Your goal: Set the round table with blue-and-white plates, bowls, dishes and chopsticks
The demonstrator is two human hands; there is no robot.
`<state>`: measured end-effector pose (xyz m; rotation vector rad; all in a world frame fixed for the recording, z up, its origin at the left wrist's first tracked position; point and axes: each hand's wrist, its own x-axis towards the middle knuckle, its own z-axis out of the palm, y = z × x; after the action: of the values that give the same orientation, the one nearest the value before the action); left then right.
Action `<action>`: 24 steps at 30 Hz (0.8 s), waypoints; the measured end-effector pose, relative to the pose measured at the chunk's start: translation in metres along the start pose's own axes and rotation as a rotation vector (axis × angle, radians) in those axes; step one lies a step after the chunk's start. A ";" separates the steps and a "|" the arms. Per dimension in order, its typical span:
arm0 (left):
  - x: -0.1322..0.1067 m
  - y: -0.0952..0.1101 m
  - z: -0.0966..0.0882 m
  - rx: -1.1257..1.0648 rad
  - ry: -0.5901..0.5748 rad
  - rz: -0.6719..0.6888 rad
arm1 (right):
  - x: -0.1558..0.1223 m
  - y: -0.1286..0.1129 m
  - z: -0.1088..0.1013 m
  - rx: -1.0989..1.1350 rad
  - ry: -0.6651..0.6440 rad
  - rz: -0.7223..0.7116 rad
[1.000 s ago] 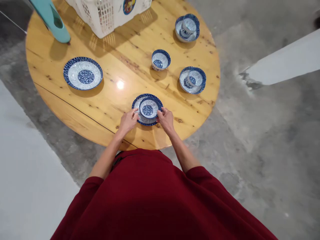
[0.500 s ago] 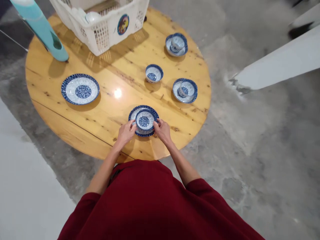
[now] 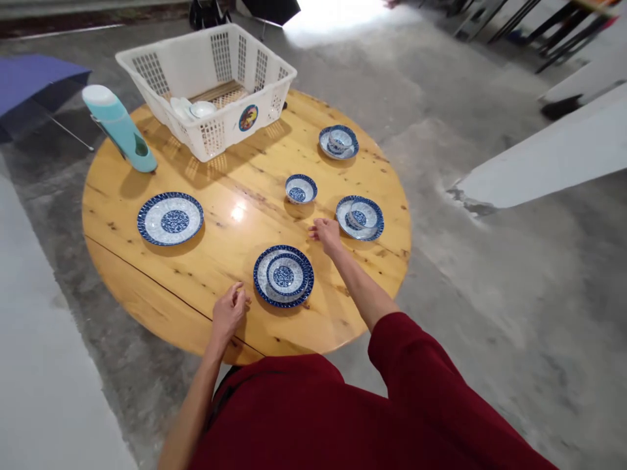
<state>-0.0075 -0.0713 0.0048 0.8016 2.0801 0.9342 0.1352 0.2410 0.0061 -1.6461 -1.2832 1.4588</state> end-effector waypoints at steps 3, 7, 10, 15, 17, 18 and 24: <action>-0.005 -0.001 0.001 0.001 0.051 -0.034 | 0.032 -0.008 0.015 0.030 -0.004 0.044; -0.010 -0.001 0.007 0.011 0.073 -0.076 | 0.062 -0.011 0.033 0.010 0.028 0.060; -0.012 -0.001 0.010 0.003 0.065 -0.097 | 0.074 -0.011 0.043 -0.018 0.022 0.058; -0.005 -0.001 0.013 -0.018 0.037 -0.119 | 0.070 -0.012 0.045 -0.051 0.061 0.066; 0.003 -0.002 0.011 -0.034 0.031 -0.114 | 0.062 -0.010 0.042 -0.062 0.067 0.064; 0.009 -0.002 0.009 -0.047 0.028 -0.107 | 0.056 -0.009 0.040 -0.067 0.055 0.064; 0.051 -0.008 -0.020 -0.160 0.014 -0.048 | 0.008 -0.002 0.042 -0.111 -0.044 0.063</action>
<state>-0.0539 -0.0446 -0.0088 0.6605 1.9981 1.0671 0.0937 0.2419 -0.0043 -1.7494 -1.3706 1.4926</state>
